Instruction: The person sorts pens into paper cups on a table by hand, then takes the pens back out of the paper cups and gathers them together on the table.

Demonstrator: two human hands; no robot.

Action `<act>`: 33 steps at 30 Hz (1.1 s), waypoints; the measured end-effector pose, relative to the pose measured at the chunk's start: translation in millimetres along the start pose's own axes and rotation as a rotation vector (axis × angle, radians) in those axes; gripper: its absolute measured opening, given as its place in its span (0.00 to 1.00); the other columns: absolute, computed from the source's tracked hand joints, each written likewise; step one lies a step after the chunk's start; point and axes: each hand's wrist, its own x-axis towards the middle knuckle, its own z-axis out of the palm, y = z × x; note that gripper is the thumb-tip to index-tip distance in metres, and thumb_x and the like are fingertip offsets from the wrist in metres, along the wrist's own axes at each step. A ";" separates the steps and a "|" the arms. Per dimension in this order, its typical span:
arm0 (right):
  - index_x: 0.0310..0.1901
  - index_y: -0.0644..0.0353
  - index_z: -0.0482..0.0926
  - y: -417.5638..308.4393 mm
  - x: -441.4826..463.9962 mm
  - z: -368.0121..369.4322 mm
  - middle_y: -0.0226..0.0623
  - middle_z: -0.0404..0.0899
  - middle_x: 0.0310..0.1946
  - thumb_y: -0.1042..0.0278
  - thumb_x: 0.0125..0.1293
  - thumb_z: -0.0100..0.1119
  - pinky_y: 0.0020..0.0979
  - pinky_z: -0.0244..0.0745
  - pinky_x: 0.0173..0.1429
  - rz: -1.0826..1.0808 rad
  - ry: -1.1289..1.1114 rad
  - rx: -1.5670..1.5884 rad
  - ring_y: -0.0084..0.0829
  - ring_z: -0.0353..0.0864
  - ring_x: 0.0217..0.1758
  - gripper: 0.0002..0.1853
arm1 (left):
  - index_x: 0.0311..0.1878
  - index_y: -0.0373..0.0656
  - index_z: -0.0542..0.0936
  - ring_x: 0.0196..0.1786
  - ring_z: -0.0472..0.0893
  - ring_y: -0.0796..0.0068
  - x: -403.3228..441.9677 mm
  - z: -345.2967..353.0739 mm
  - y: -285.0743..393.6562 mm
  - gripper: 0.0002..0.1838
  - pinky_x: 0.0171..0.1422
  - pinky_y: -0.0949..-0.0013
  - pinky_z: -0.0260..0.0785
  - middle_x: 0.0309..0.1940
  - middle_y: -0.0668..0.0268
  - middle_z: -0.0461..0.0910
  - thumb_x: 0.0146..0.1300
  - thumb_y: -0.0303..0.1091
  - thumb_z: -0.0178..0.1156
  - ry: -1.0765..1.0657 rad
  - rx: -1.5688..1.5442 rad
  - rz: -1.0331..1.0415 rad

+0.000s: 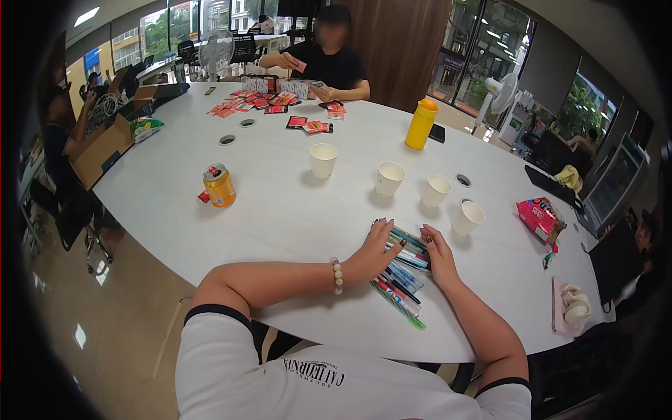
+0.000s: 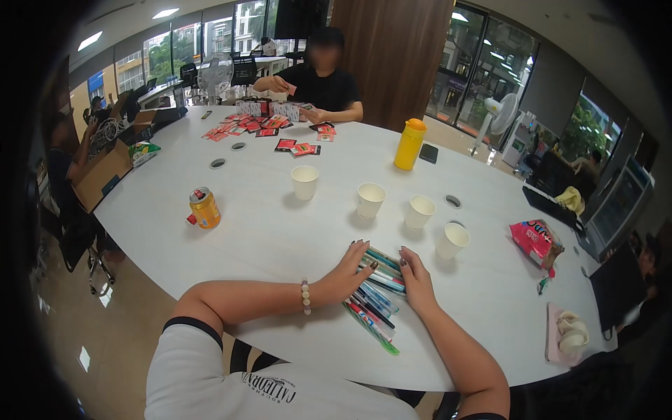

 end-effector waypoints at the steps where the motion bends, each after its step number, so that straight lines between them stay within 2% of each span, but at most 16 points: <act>1: 0.64 0.59 0.59 -2.7 0.0 -1.2 0.47 0.58 0.65 0.68 0.66 0.44 0.36 0.47 0.71 0.010 -0.065 -0.025 0.39 0.56 0.69 0.24 | 0.67 0.31 0.50 0.73 0.43 0.48 -2.6 -1.4 3.9 0.35 0.73 0.54 0.40 0.68 0.44 0.45 0.66 0.45 0.48 0.018 -0.003 0.001; 2: 0.64 0.59 0.59 -3.6 0.5 -4.3 0.47 0.58 0.65 0.68 0.66 0.44 0.36 0.47 0.71 0.010 -0.054 -0.015 0.39 0.56 0.69 0.24 | 0.67 0.31 0.50 0.73 0.43 0.48 -5.5 -6.2 6.5 0.35 0.73 0.54 0.40 0.68 0.44 0.45 0.66 0.45 0.48 0.006 0.005 0.004; 4: 0.65 0.58 0.57 -6.6 -1.7 -12.0 0.46 0.59 0.64 0.60 0.59 0.55 0.45 0.46 0.70 -0.284 -0.119 -0.639 0.42 0.57 0.68 0.33 | 0.68 0.35 0.49 0.72 0.40 0.44 -16.1 -24.0 22.3 0.47 0.71 0.42 0.35 0.69 0.45 0.43 0.56 0.57 0.55 -0.079 0.404 0.344; 5: 0.65 0.58 0.57 -12.6 -3.2 -12.4 0.46 0.59 0.64 0.60 0.59 0.55 0.45 0.46 0.70 -0.275 -0.101 -0.635 0.42 0.57 0.68 0.33 | 0.68 0.35 0.49 0.72 0.40 0.44 -18.9 -30.5 28.6 0.47 0.71 0.42 0.35 0.69 0.45 0.43 0.56 0.57 0.55 -0.097 0.405 0.355; 7: 0.65 0.57 0.57 -34.5 -5.1 -7.2 0.44 0.60 0.64 0.52 0.49 0.63 0.52 0.43 0.70 -0.114 -0.313 -0.700 0.44 0.56 0.68 0.42 | 0.69 0.38 0.49 0.72 0.40 0.42 -20.0 -38.7 36.2 0.58 0.68 0.34 0.32 0.70 0.45 0.42 0.44 0.68 0.60 -0.437 0.650 0.585; 12: 0.65 0.63 0.52 -53.8 -14.0 3.4 0.49 0.55 0.66 0.44 0.42 0.67 0.56 0.43 0.70 -0.140 -0.520 -0.837 0.46 0.52 0.70 0.53 | 0.69 0.39 0.49 0.72 0.42 0.42 -8.3 -33.3 21.8 0.61 0.67 0.34 0.34 0.69 0.45 0.44 0.39 0.68 0.63 -0.351 0.652 0.413; 14: 0.65 0.63 0.52 -56.2 -25.4 9.1 0.49 0.54 0.66 0.44 0.42 0.67 0.56 0.43 0.69 -0.172 -0.510 -0.908 0.47 0.53 0.69 0.53 | 0.69 0.40 0.52 0.70 0.50 0.44 -5.2 -35.5 18.9 0.58 0.68 0.38 0.41 0.66 0.47 0.52 0.39 0.64 0.66 -0.269 0.707 0.349; 15: 0.65 0.64 0.53 -55.0 -30.2 12.7 0.49 0.54 0.66 0.44 0.42 0.67 0.56 0.44 0.69 -0.215 -0.511 -0.991 0.47 0.53 0.69 0.52 | 0.69 0.40 0.52 0.70 0.50 0.44 -2.9 -36.3 16.7 0.58 0.68 0.38 0.41 0.66 0.47 0.52 0.39 0.64 0.66 -0.288 0.710 0.348; 16: 0.64 0.64 0.55 -54.2 -31.8 15.5 0.49 0.60 0.62 0.51 0.44 0.66 0.49 0.53 0.67 -0.258 -0.453 -0.940 0.47 0.58 0.65 0.48 | 0.67 0.40 0.55 0.67 0.54 0.46 1.2 -37.7 14.5 0.56 0.67 0.42 0.46 0.64 0.49 0.56 0.39 0.61 0.68 -0.332 0.606 0.341; 17: 0.64 0.64 0.55 -56.0 -32.0 15.9 0.49 0.60 0.62 0.51 0.44 0.66 0.49 0.53 0.67 -0.250 -0.446 -0.924 0.47 0.58 0.65 0.48 | 0.66 0.41 0.57 0.65 0.58 0.49 3.0 -38.7 13.4 0.53 0.66 0.47 0.51 0.61 0.51 0.61 0.39 0.58 0.69 -0.375 0.503 0.332; 18: 0.63 0.65 0.57 -59.5 -31.4 15.5 0.48 0.63 0.59 0.56 0.44 0.65 0.45 0.57 0.64 -0.224 -0.455 -0.875 0.46 0.61 0.62 0.45 | 0.62 0.41 0.64 0.59 0.65 0.57 1.8 -39.0 13.2 0.44 0.61 0.56 0.59 0.53 0.57 0.69 0.41 0.48 0.70 -0.262 0.483 0.437; 20: 0.60 0.62 0.62 -57.0 -34.4 16.4 0.44 0.72 0.49 0.68 0.45 0.63 0.36 0.67 0.56 -0.269 -0.384 -0.856 0.44 0.68 0.53 0.37 | 0.60 0.42 0.66 0.58 0.67 0.58 3.3 -39.5 12.6 0.41 0.59 0.59 0.61 0.50 0.58 0.71 0.42 0.44 0.70 -0.314 0.436 0.372; 22: 0.60 0.61 0.64 -69.7 -32.7 12.1 0.44 0.73 0.47 0.68 0.46 0.62 0.36 0.69 0.54 -0.177 -0.413 -0.835 0.43 0.70 0.52 0.35 | 0.57 0.44 0.70 0.53 0.71 0.61 4.0 -39.6 16.5 0.34 0.55 0.64 0.66 0.45 0.61 0.74 0.43 0.34 0.70 -0.331 0.324 0.293; 25: 0.57 0.58 0.69 -71.3 -24.8 -0.3 0.43 0.77 0.44 0.69 0.48 0.61 0.37 0.71 0.51 -0.039 -0.413 -0.792 0.42 0.74 0.49 0.30 | 0.58 0.44 0.69 0.53 0.71 0.60 5.7 -40.1 16.1 0.35 0.55 0.63 0.66 0.47 0.60 0.73 0.43 0.34 0.70 -0.314 0.138 0.183; 27: 0.57 0.60 0.70 -57.8 -17.9 -10.0 0.45 0.76 0.45 0.69 0.49 0.61 0.36 0.70 0.53 -0.179 -0.417 -0.672 0.40 0.74 0.50 0.30 | 0.58 0.44 0.68 0.54 0.71 0.59 7.9 -39.6 12.4 0.35 0.57 0.62 0.65 0.48 0.60 0.73 0.43 0.33 0.70 -0.291 0.175 0.222; 33: 0.60 0.60 0.66 -27.0 -18.6 -6.8 0.47 0.68 0.57 0.59 0.57 0.58 0.38 0.67 0.58 -0.370 -0.272 -0.926 0.43 0.70 0.57 0.29 | 0.62 0.45 0.64 0.62 0.64 0.55 10.0 -42.4 1.6 0.38 0.66 0.57 0.56 0.59 0.56 0.65 0.45 0.36 0.69 -0.276 0.289 0.298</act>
